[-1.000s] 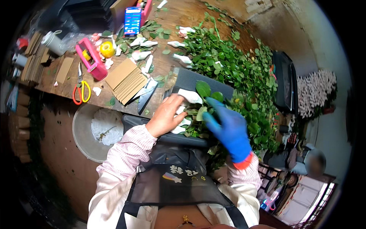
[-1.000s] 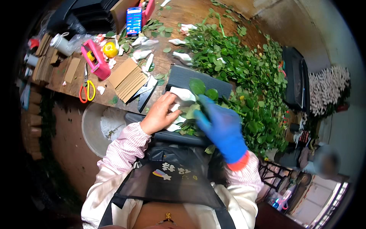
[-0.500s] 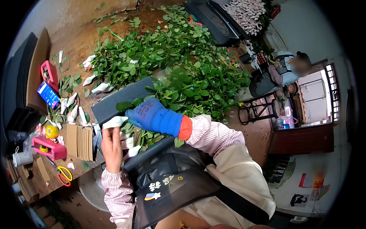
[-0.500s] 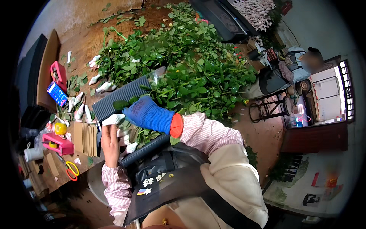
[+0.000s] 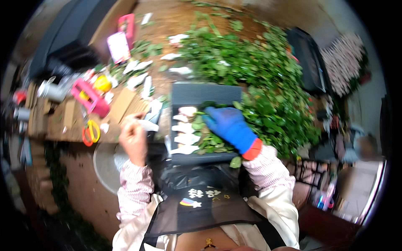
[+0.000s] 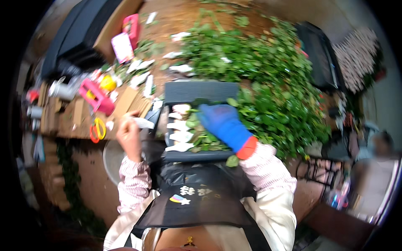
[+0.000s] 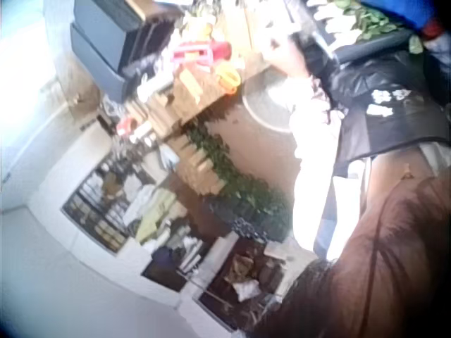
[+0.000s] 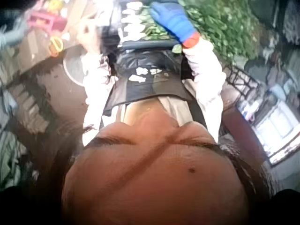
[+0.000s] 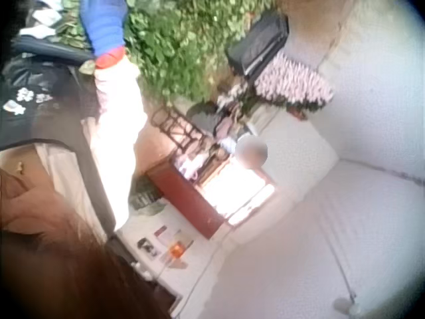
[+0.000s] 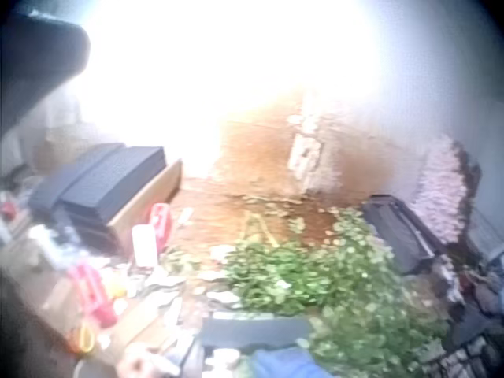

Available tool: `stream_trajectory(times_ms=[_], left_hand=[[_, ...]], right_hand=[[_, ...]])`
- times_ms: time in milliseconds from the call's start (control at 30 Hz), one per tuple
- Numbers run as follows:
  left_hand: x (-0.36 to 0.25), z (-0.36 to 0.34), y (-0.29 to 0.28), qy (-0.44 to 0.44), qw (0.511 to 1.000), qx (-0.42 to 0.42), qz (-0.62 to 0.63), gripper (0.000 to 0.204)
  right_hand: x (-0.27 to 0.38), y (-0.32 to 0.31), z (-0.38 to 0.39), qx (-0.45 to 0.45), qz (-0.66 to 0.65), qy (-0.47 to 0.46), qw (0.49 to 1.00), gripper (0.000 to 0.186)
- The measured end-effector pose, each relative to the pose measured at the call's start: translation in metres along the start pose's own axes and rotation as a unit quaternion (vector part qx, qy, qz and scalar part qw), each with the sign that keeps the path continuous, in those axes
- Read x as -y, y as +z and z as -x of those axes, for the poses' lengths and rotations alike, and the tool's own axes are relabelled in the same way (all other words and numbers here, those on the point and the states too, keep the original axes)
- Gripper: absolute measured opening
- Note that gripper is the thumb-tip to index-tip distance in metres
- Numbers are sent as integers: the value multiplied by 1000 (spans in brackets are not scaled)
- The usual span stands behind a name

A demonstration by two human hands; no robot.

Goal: The person places white flowers and green leaves into a black plastic tray, arranging them by hand. The person then closes the tray and sets it aside.

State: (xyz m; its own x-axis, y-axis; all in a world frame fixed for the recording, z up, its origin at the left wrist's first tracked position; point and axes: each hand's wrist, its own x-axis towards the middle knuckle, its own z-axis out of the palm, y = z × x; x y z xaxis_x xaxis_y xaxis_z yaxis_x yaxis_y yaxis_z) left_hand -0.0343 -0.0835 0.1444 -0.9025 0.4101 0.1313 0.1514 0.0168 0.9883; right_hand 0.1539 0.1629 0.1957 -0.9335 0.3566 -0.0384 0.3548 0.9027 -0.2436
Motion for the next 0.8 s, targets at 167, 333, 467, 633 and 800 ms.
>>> stream_trajectory(times_ms=[167,333,467,633,800], left_hand=[[2,4,30,-110,975,179,-78,30],[-1,5,58,-149,966,211,0,25],[6,15,58,-156,968,164,106,17],[5,2,8,-206,951,36,225,18],[-2,9,12,-95,977,184,-53,18]], right_hand=[[10,-14,-2,57,18,-5,998,35],[19,-8,-6,78,91,42,992,37],[21,-10,-9,99,90,65,989,35],[4,-11,-1,70,-9,32,997,49],[8,-21,-3,130,-10,1,991,70]])
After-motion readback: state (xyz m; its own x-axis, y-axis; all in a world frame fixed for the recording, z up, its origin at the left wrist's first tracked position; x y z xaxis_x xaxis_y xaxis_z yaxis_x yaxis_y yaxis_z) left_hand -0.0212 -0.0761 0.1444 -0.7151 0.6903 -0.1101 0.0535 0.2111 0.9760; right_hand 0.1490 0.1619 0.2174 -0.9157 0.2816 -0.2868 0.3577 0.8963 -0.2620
